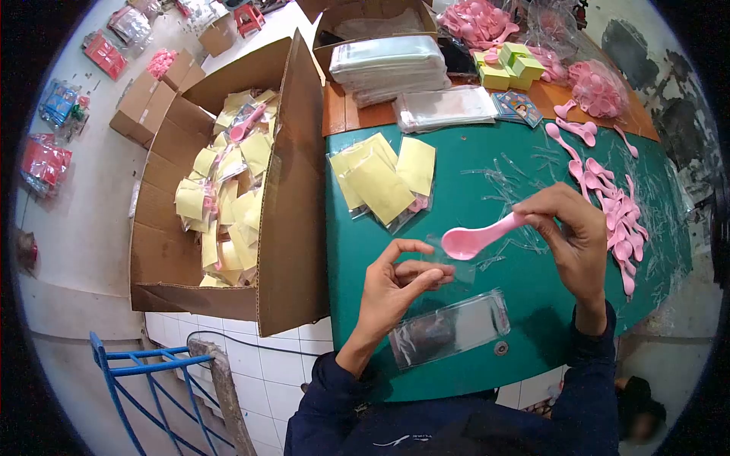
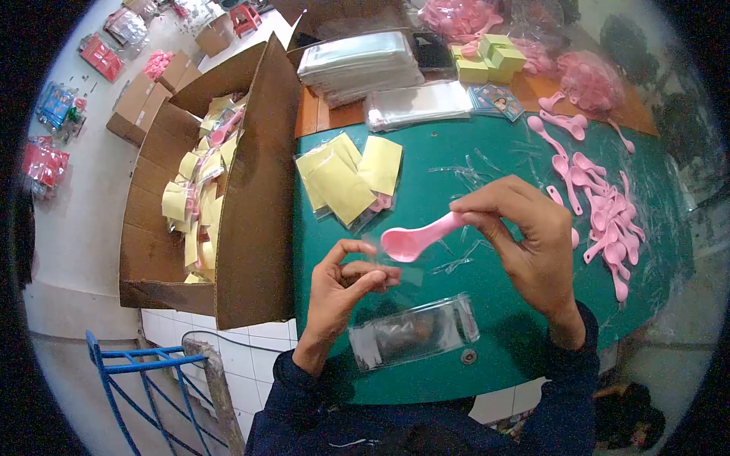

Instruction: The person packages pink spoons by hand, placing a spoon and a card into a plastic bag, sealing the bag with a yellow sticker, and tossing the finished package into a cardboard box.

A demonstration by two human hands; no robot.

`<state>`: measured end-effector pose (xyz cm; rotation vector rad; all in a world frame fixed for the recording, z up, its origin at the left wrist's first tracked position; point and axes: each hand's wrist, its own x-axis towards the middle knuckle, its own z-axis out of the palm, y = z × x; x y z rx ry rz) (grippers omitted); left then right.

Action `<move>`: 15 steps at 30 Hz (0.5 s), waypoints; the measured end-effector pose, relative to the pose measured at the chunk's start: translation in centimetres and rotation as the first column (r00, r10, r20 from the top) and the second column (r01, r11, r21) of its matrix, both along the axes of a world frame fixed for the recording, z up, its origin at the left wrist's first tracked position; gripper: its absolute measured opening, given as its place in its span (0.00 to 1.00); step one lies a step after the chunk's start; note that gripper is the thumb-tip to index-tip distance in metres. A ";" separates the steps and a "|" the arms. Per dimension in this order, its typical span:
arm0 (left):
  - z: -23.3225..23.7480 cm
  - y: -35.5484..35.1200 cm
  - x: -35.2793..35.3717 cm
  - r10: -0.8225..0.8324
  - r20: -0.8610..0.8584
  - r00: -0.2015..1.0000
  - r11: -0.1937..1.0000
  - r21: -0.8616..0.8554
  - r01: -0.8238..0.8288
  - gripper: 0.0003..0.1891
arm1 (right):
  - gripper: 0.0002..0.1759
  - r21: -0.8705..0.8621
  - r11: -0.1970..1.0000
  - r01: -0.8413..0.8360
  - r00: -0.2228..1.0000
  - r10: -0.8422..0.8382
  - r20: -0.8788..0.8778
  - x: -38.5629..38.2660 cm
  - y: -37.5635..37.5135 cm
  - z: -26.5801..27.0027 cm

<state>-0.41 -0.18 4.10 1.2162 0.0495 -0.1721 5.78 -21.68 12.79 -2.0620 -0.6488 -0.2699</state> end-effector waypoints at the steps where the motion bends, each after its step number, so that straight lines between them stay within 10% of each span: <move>1: 0.1 0.0 0.0 -0.022 -0.005 1.000 1.000 0.003 0.022 0.15 | 0.06 0.012 1.000 -0.011 0.999 0.010 0.041 0.0 0.1 -0.2; 15: -0.4 -0.5 0.0 -0.200 0.037 0.979 0.979 0.033 0.199 0.17 | 0.07 -0.124 0.977 -0.174 0.983 0.166 -0.071 -0.4 0.6 -0.6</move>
